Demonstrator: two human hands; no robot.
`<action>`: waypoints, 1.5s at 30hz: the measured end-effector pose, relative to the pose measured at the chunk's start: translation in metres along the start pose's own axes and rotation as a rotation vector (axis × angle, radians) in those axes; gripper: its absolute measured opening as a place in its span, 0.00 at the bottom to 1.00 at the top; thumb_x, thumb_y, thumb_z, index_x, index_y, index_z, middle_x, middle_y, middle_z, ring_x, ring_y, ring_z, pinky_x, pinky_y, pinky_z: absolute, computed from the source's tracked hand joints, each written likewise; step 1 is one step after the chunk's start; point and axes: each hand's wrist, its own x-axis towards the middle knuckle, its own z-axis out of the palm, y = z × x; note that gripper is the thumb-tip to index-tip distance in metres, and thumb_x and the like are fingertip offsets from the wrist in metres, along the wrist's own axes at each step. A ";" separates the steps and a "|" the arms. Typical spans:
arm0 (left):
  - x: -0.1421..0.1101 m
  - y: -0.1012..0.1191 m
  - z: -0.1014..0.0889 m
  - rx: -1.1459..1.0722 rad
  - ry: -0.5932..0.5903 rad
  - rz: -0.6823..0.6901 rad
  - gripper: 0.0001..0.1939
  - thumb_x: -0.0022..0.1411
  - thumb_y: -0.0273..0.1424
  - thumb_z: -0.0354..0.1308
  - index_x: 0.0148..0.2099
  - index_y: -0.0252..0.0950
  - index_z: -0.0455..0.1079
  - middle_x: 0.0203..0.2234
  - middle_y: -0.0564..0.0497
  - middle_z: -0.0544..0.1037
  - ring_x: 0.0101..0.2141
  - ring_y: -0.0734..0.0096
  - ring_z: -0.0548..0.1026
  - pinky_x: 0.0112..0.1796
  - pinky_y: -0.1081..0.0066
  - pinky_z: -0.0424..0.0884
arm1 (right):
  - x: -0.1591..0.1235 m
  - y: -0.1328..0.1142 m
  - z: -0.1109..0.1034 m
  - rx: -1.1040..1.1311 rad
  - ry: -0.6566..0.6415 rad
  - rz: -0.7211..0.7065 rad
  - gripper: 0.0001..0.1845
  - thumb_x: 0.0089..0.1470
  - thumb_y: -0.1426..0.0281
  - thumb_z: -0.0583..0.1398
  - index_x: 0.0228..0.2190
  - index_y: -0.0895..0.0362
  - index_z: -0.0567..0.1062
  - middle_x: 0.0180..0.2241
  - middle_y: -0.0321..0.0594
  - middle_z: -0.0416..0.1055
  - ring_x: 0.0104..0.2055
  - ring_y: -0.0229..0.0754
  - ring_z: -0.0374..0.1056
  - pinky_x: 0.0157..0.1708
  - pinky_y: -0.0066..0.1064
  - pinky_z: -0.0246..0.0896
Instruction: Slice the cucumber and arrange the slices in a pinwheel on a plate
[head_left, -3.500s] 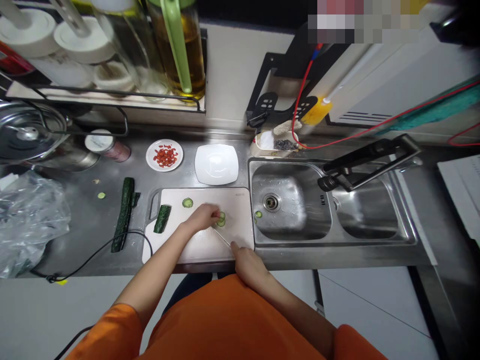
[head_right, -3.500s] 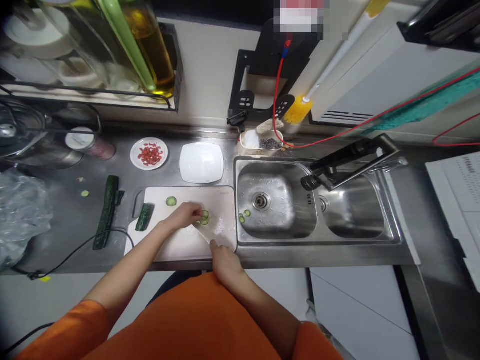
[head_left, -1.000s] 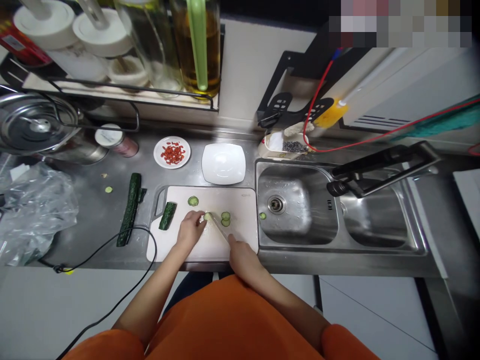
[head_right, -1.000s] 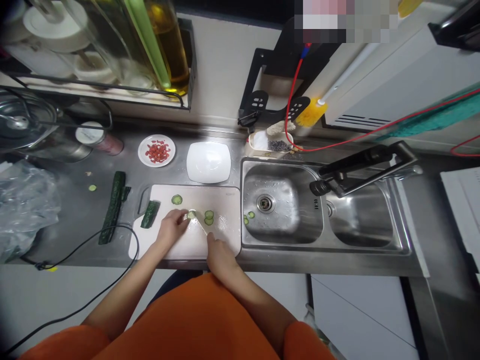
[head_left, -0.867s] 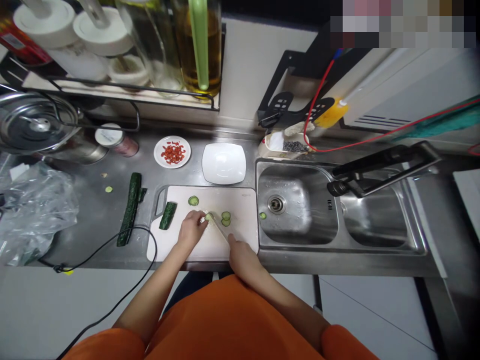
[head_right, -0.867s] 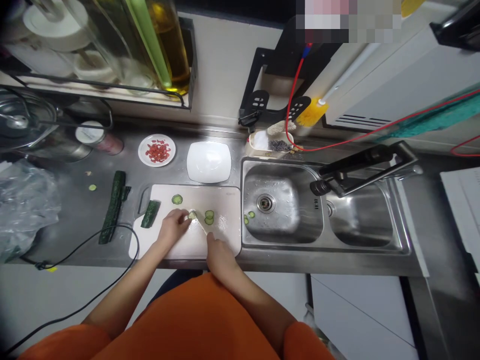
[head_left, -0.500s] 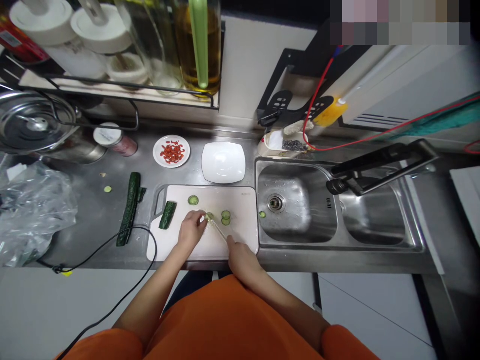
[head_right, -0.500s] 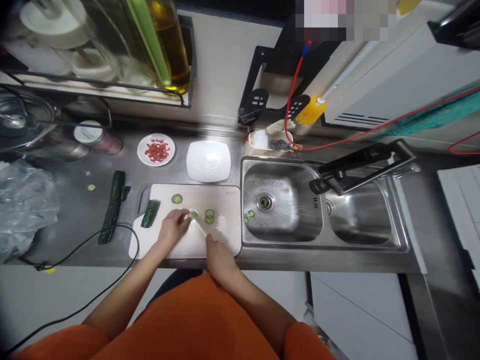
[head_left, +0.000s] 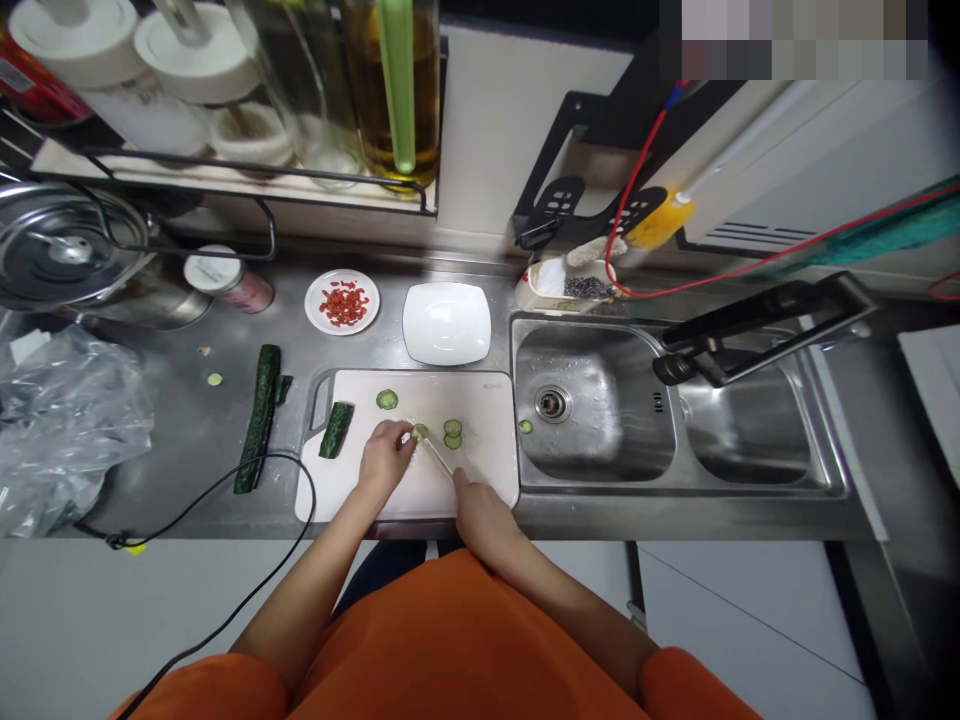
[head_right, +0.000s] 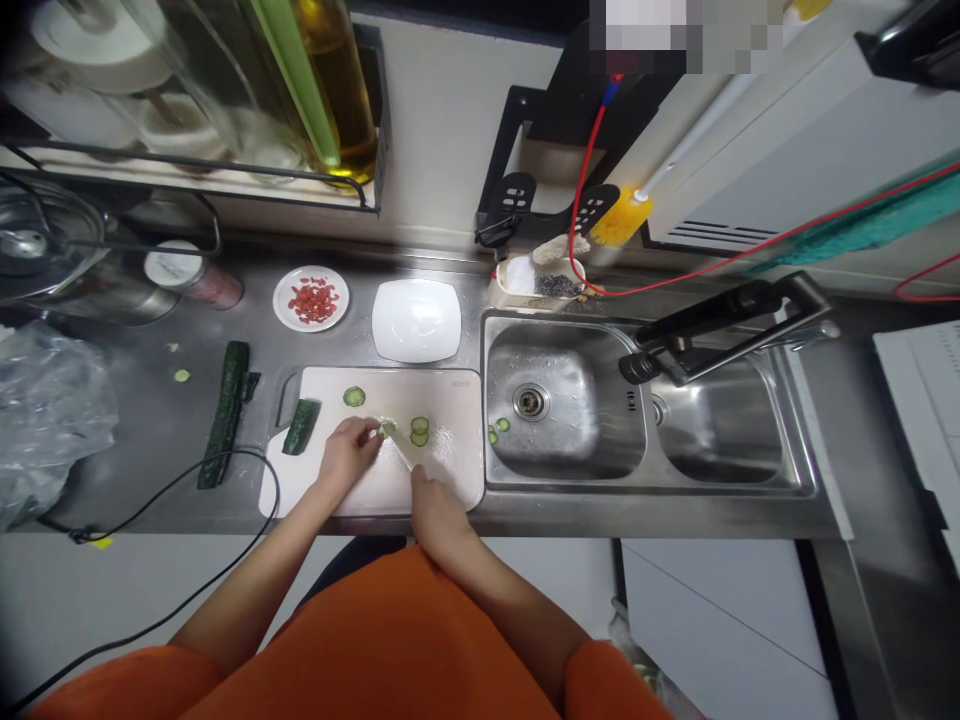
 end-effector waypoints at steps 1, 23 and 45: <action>0.000 0.000 0.000 0.001 0.000 0.005 0.09 0.55 0.28 0.55 0.39 0.38 0.71 0.31 0.50 0.72 0.33 0.69 0.70 0.38 0.70 0.67 | 0.000 -0.001 -0.001 0.002 -0.003 0.001 0.25 0.53 0.83 0.46 0.52 0.61 0.60 0.38 0.51 0.73 0.44 0.48 0.69 0.37 0.31 0.59; 0.033 0.012 -0.039 -0.011 0.020 -0.200 0.08 0.55 0.38 0.54 0.32 0.39 0.69 0.23 0.55 0.74 0.26 0.73 0.70 0.32 0.75 0.64 | -0.012 0.019 0.000 -0.024 -0.031 0.017 0.25 0.50 0.84 0.46 0.48 0.57 0.63 0.36 0.49 0.72 0.42 0.48 0.69 0.34 0.31 0.58; 0.071 0.057 0.013 0.224 -0.499 0.329 0.06 0.46 0.25 0.58 0.30 0.38 0.71 0.30 0.49 0.71 0.31 0.68 0.70 0.30 0.72 0.61 | -0.009 0.024 0.002 -0.013 -0.027 -0.002 0.26 0.53 0.83 0.46 0.53 0.59 0.60 0.38 0.50 0.72 0.44 0.48 0.69 0.36 0.32 0.60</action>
